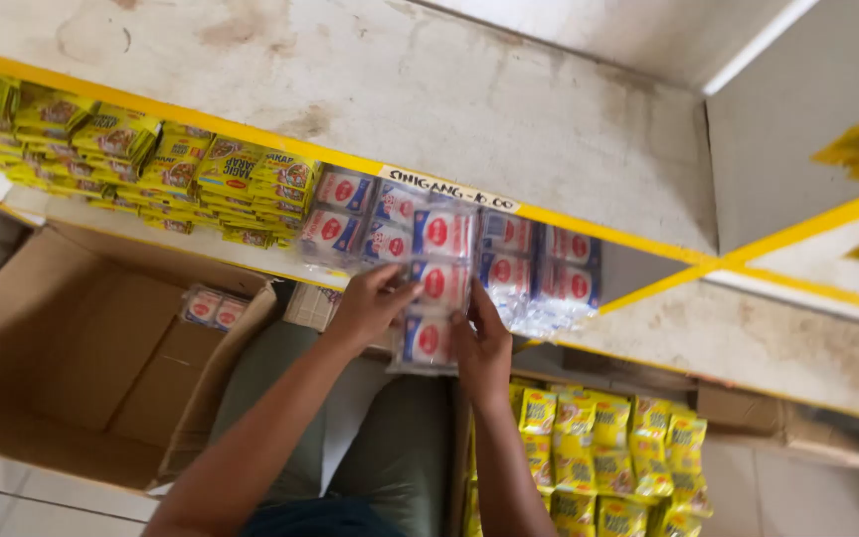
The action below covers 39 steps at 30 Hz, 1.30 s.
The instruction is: Organizing and stocking seasoning packets onto store shelves from a box.
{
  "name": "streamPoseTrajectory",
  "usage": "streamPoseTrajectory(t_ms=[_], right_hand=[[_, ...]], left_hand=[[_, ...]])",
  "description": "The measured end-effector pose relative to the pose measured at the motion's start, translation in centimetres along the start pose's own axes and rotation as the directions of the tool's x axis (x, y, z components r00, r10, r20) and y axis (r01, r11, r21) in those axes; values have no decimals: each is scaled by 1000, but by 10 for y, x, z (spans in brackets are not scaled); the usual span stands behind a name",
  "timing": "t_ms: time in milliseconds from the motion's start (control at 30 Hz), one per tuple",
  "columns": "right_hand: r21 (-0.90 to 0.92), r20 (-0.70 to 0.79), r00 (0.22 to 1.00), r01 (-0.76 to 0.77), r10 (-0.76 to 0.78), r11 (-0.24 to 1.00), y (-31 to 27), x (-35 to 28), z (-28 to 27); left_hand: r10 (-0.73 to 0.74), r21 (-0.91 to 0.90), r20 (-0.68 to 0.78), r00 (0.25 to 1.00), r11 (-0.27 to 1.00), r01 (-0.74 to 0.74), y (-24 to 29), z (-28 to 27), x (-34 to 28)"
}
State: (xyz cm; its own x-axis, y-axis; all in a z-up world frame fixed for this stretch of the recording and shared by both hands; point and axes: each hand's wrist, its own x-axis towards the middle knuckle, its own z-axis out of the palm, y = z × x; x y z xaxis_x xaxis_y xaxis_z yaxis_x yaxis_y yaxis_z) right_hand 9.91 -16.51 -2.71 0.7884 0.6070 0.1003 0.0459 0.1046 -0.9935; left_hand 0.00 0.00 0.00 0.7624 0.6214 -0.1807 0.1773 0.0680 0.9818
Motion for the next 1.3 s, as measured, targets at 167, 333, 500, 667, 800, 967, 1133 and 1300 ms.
streamPoseTrajectory(t_ms=[167, 333, 500, 667, 800, 967, 1133, 1300], right_hand=[[-240, 0, 993, 112, -116, 964, 18, 76, -10], [-380, 12, 991, 128, -134, 916, 21, 123, 1], [-513, 24, 979, 185, -201, 838, 55, 133, 0], [-604, 80, 913, 364, -400, 709, 50, 124, 8], [-615, 48, 926, 323, -374, 720, 17, 109, 20], [-660, 106, 908, 369, -405, 654, 29, 106, 26], [-714, 134, 915, 356, -381, 603, 24, 96, 50], [-689, 114, 810, 482, -576, 541, -28, 40, 128]], left_hand=[[234, 249, -87, 968, 946, -206, -29, 11, 109], [412, 281, -175, 894, 891, -356, -53, 10, 174], [330, 369, -251, 910, 902, -226, -54, 18, 170], [340, 461, -218, 915, 862, -211, -40, 20, 141], [460, 452, -203, 864, 827, -334, -53, 25, 123], [332, 351, -124, 935, 896, -272, -33, 31, 102], [438, 245, -142, 888, 884, -397, -59, 21, 112], [310, 119, -36, 950, 945, -304, -46, -38, 48]])
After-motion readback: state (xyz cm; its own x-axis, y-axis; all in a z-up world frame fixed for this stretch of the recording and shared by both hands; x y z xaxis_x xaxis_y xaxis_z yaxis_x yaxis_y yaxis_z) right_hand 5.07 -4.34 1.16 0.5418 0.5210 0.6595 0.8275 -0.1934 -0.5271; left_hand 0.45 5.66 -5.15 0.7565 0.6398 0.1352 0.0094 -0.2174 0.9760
